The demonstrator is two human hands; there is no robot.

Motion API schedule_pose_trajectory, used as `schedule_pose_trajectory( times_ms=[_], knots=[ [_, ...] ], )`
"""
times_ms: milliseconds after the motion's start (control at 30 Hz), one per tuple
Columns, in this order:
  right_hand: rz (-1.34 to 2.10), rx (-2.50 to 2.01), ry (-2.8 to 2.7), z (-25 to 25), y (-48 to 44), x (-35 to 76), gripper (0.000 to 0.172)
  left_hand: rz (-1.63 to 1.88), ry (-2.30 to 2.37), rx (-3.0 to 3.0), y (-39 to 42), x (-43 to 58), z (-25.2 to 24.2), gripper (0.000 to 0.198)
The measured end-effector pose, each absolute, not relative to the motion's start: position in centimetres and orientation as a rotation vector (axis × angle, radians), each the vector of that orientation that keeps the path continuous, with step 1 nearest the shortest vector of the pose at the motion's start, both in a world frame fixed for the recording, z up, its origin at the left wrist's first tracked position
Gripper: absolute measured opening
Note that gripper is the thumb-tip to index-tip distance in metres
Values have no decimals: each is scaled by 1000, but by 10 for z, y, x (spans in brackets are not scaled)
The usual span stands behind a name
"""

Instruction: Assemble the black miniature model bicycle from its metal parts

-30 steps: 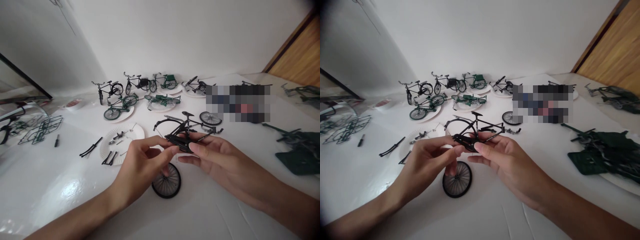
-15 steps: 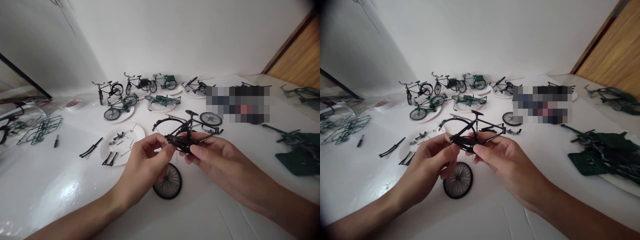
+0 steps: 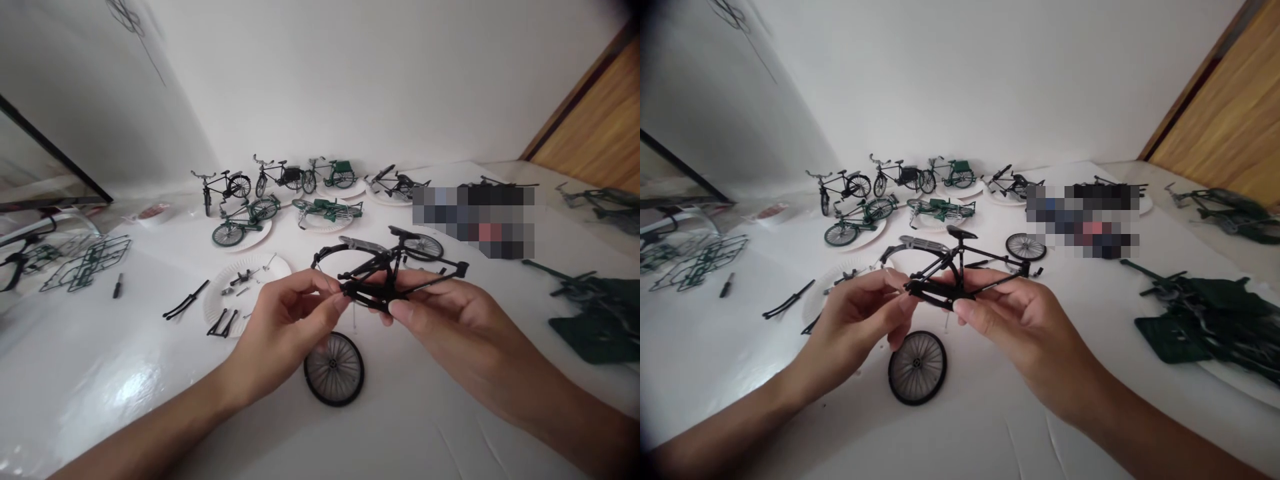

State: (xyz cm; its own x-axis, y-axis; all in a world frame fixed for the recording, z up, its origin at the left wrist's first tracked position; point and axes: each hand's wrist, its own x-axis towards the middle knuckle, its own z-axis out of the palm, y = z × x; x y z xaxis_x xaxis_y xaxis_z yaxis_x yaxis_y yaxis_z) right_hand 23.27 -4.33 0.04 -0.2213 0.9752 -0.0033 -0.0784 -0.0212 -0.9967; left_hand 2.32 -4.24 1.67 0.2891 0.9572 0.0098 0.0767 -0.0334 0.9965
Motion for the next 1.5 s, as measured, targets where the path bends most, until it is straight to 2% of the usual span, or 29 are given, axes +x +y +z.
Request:
schedule_pose_trajectory(
  times_ms=[200, 367, 533, 633, 833, 933, 1033, 1100, 1333, 1433, 1500],
  knots=[
    [1490, -1161, -1304, -10, -37, 240, 30, 701, 1261, 1664, -29, 6, 24, 28],
    [1480, -1364, -1283, -12, -33, 246, 34, 474, 1648, 2239, -27, -13, 32, 30],
    [1438, -1445, -1329, -12, -27, 251, 35, 153, 1657, 2688, -50, -21, 34, 34],
    [1356, -1505, -1401, -11, -24, 254, 39, 113, 1539, 2697, -63, -15, 30, 39],
    [1156, -1517, -1589, -4, -26, 257, 35, -215, 1476, 2353, -61, 4, 25, 44],
    [1092, -1432, -1629, 2, -30, 253, 24, -215, 1515, 2208, -53, 3, 24, 46],
    [1033, -1408, -1619, 4, -34, 249, 20, -109, 1520, 2153, -50, -1, 24, 56],
    [994, -1426, -1588, 5, -34, 248, 21, 9, 1486, 2204, -54, 1, 23, 63],
    [923, -1478, -1535, 8, -30, 250, 32, 262, 1020, 2633, -78, 38, -2, 67],
    [934, -1495, -1542, 8, -29, 254, 33, 280, 1030, 2523, -77, 45, -11, 57],
    [970, -1500, -1536, 7, -29, 256, 31, 321, 1079, 2340, -73, 42, -10, 59]
  ],
)
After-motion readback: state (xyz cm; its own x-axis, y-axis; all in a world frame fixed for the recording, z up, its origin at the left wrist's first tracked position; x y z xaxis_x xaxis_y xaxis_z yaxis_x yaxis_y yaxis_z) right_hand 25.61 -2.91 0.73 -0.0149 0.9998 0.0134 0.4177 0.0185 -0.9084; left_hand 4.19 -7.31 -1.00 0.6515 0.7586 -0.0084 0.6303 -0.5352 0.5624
